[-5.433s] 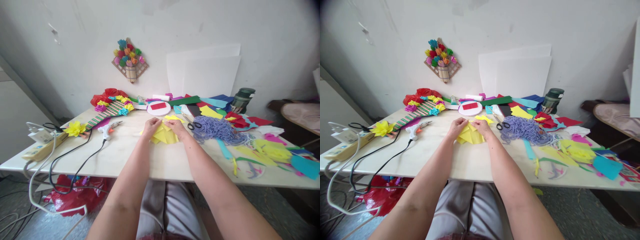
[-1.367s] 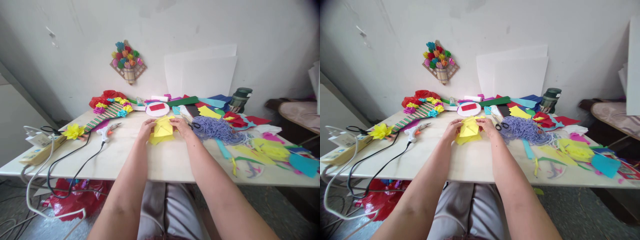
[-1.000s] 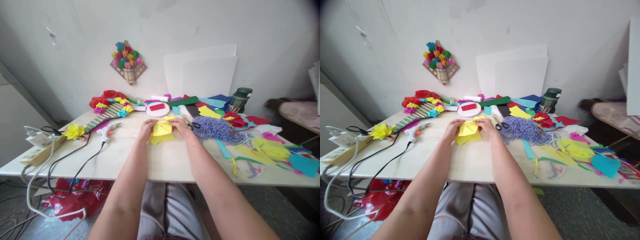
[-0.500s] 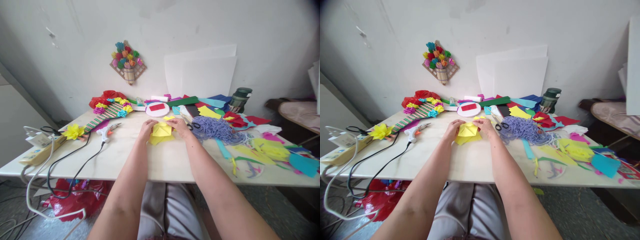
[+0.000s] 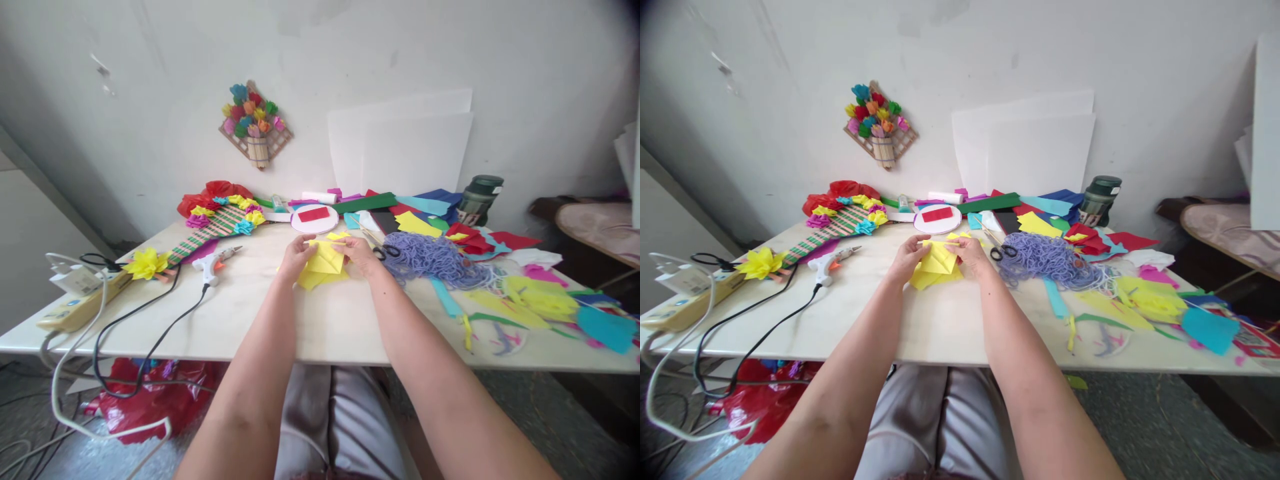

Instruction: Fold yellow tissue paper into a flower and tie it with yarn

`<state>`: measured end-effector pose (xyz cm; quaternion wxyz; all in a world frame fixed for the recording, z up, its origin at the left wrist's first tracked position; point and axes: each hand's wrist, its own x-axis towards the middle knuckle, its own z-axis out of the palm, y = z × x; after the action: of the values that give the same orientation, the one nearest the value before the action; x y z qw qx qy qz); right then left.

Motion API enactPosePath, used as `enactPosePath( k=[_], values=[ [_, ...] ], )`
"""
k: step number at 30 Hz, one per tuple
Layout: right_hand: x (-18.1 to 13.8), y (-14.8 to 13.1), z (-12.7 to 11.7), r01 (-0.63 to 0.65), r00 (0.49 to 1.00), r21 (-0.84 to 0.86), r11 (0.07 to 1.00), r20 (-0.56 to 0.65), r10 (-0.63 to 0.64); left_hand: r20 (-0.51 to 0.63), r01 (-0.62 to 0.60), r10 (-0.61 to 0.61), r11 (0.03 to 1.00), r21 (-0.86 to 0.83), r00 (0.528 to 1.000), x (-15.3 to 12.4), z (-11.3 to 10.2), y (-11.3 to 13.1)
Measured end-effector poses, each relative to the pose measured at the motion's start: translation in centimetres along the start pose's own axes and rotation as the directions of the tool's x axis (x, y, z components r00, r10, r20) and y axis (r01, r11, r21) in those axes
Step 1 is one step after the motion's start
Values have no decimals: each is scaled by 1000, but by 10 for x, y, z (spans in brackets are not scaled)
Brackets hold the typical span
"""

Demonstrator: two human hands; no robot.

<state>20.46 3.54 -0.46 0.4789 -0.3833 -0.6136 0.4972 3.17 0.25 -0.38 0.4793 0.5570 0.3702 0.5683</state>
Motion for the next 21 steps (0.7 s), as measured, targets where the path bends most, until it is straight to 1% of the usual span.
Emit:
enactPosePath(
  k=[2, 5, 10, 15, 21],
  values=[
    [1, 1, 0, 1, 1000, 5, 1000, -19, -1, 6, 10, -10, 1000, -5, 1000, 0, 1, 0],
    [1, 2, 0, -10, 999, 4, 1000, -46, 10, -15, 28, -28, 1000, 0, 1000, 2, 1, -1],
    [2, 2, 1, -31, 997, 13, 999, -63, 32, -33, 29, -29, 999, 26, 999, 2, 1, -1],
    [-1, -1, 3, -38, 998, 16, 999, -52, 39, -74, 36, -31, 998, 59, 997, 3, 0, -3],
    [-3, -5, 3, -15, 999, 11, 1000, -36, 15, -136, 5, 10, 994, 108, 991, 5, -2, -6]
  ],
)
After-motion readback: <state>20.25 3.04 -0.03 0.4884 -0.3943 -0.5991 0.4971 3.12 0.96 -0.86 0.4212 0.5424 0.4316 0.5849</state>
